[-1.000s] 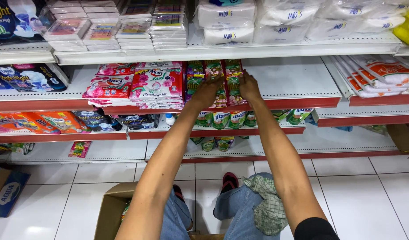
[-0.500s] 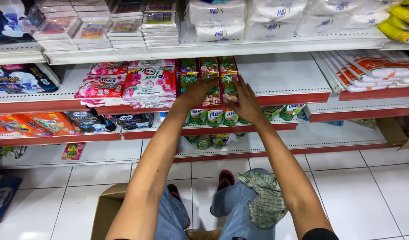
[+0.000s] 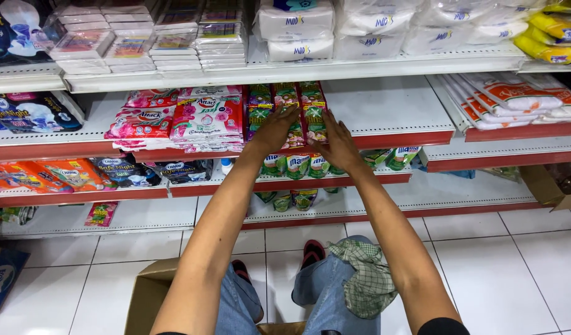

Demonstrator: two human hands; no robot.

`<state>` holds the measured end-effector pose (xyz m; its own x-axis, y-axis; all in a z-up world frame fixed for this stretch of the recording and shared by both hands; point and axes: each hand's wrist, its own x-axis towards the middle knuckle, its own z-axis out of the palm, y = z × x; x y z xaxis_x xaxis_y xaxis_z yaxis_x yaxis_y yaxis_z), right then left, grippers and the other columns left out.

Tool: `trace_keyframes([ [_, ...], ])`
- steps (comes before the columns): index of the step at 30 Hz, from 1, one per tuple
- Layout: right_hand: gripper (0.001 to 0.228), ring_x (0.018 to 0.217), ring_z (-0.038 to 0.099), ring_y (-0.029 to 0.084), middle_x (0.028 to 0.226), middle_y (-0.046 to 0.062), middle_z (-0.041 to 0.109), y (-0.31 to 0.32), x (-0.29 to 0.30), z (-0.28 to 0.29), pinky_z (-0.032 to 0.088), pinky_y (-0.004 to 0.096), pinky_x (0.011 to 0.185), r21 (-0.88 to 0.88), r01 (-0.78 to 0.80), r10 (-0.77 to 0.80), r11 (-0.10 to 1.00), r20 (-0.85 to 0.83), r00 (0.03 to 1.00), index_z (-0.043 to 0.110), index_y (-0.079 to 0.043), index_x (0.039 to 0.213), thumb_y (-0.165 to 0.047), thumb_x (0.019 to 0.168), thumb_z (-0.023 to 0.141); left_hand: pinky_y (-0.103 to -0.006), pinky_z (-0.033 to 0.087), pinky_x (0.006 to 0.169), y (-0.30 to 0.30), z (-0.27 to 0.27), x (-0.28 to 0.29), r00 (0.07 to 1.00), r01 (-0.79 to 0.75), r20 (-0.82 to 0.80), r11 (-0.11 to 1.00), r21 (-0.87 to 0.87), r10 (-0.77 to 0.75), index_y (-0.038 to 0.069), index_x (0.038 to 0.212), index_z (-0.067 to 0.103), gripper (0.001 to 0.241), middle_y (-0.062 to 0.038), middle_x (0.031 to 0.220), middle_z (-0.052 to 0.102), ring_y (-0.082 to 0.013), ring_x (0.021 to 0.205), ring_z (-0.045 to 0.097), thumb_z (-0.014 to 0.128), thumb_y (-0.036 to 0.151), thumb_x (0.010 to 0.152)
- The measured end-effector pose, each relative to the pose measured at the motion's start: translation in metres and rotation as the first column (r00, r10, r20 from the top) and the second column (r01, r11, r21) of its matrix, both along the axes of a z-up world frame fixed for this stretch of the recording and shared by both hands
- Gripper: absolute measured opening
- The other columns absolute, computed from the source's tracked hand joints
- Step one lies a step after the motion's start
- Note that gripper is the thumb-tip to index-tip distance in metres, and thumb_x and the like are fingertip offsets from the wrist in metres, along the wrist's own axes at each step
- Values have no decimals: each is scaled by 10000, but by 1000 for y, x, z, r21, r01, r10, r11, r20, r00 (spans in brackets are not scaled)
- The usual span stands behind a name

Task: Cleaning sachets with a cloth and scanning them with a handheld scanner in a grocery store aisle.

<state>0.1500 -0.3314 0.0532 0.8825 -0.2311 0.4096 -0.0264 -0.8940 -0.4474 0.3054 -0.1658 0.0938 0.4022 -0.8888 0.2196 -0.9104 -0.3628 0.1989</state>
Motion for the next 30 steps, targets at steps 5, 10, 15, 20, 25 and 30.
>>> trace_keyframes([
  [5, 955, 1553, 212, 407, 1665, 287, 196, 7, -17, 2, 137, 524, 1258, 41, 1, -4, 999, 73, 997, 125, 8, 1621, -536, 993, 596, -520, 193, 1248, 16, 14, -26, 997, -64, 39, 997, -45, 66, 165, 1588, 319, 848, -111, 1683, 211, -343, 1558, 162, 513, -152, 825],
  [10, 838, 1585, 212, 427, 1702, 292, 215, 34, -99, 10, 171, 511, 1278, 163, -49, 21, 985, 165, 986, 150, -6, 1634, -483, 1063, 534, -499, 197, 1316, 73, 10, -83, 999, -30, 18, 911, -411, 41, 72, 1619, 299, 815, -136, 1705, 243, -326, 1600, 198, 457, -170, 857],
  [15, 914, 1481, 350, 406, 1602, 239, 343, 49, -221, -36, 309, 497, 1187, 149, -188, 229, 971, -345, 910, 308, -103, 1568, -544, 871, 701, -420, 296, 1253, 196, -63, -135, 930, -310, -362, 647, -697, 55, 8, 1560, 385, 536, -201, 1615, 428, -342, 1531, 377, 461, -9, 1030],
  [20, 1017, 1557, 112, 371, 1703, 121, 77, 98, -300, -60, 197, 496, 1223, 189, -34, 165, 981, -741, 651, 206, -373, 1640, -581, 820, 770, -393, 436, 1122, 349, -139, -165, 773, -634, -522, 466, -617, 361, 24, 1410, 567, 378, -173, 1409, 620, -298, 1331, 582, 493, 65, 1042],
  [25, 998, 1540, 209, 385, 1676, 159, 170, 124, -322, -115, 282, 482, 1199, 188, 58, 69, 980, -607, 792, 241, -393, 1632, -452, 786, 769, -392, 550, 964, 481, -317, -187, 282, -959, -827, 148, -240, 487, 52, 1283, 648, 287, -143, 1240, 732, -282, 1137, 708, 493, 157, 1066],
  [30, 891, 1493, 326, 461, 1609, 300, 328, 134, -314, -139, 314, 551, 1179, 27, 26, -15, 999, -363, 931, 345, -246, 1597, -336, 800, 734, -485, 544, 907, 544, -482, -239, 182, -983, -740, 91, -162, 647, -1, 1211, 638, 292, -253, 1138, 716, -413, 1055, 691, 558, 190, 1005],
])
